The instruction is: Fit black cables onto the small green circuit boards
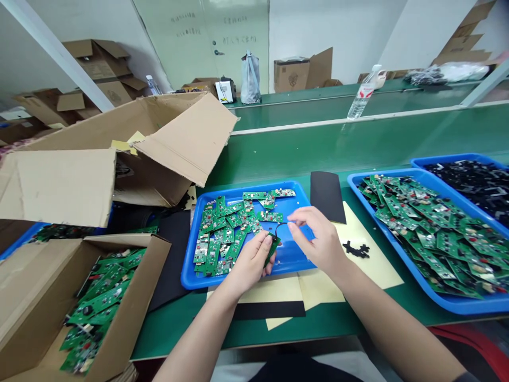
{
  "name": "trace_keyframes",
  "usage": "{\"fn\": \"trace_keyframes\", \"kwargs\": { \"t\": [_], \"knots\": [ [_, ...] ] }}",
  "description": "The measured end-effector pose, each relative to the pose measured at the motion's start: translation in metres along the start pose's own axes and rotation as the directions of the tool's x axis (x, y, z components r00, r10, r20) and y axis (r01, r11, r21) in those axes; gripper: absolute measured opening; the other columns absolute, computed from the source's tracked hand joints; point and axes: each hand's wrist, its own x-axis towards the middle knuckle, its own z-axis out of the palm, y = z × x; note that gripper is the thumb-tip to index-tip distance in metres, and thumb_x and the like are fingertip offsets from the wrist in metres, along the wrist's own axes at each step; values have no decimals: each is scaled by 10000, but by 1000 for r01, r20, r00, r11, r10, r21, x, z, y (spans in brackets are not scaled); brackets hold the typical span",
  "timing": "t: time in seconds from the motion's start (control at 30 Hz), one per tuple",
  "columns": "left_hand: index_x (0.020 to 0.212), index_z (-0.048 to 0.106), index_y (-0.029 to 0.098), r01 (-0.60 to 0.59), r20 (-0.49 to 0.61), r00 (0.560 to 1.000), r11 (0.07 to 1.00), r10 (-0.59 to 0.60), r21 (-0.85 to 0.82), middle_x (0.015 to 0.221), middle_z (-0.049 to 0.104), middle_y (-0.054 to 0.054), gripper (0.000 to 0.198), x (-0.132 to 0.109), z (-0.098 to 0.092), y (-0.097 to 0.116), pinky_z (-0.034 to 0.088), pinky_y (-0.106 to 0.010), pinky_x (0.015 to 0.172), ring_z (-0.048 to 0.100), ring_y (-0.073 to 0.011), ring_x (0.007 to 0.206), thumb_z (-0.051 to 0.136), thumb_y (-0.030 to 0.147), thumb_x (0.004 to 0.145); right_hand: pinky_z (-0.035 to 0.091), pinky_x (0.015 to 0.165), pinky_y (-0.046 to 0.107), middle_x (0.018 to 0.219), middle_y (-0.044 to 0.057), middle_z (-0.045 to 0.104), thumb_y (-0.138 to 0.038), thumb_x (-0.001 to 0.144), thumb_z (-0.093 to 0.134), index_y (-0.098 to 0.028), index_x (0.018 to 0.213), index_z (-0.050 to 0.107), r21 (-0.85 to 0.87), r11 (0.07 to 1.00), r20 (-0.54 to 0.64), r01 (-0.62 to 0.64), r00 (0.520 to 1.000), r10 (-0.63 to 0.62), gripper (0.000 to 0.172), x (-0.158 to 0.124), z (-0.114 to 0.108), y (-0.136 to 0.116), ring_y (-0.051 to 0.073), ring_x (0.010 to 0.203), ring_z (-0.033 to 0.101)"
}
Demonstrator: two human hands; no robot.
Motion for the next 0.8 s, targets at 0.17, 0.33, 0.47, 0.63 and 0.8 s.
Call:
{"fn": "trace_keyframes", "kwargs": {
  "t": [0.17,0.33,0.47,0.63,0.8],
  "knots": [
    [727,439,196,-42,-70,997,999,42,11,584,489,59,371,2,-1,0,340,-174,376,440,-60,407,430,542,862,425,494,259,573,-7,531,-199,864,526,-190,676,545,40,999,40,25,999,-26,189,-3,3,-6,124,504,505],
    [795,548,172,-83,-134,987,996,84,10,676,536,16,401,2,-2,3,411,-207,468,496,-91,521,417,544,870,459,543,271,651,3,555,-190,869,515,-195,839,571,51,999,-70,-9,997,13,64,-5,2,-7,136,561,530],
    [971,643,148,-108,-135,985,994,109,8,762,571,-24,430,1,-3,5,453,-245,556,518,-121,605,433,512,877,523,724,349,984,94,588,-273,856,548,-194,1058,554,152,965,-88,-215,969,230,217,-3,1,-2,193,832,602],
    [1120,642,148,-164,-94,981,986,167,37,882,554,-62,447,1,-4,1,511,-293,679,557,-165,748,457,480,885,538,790,370,1039,100,631,-421,822,580,-202,1038,575,395,731,299,-556,831,470,308,-1,6,2,218,938,627],
    [1285,552,207,-221,35,975,967,218,127,925,536,-69,464,0,-6,-5,516,-318,754,547,-186,839,428,451,910,543,771,345,923,62,630,-355,791,623,-200,882,589,455,729,234,-511,859,456,183,-1,9,2,191,882,630]
  ]
}}
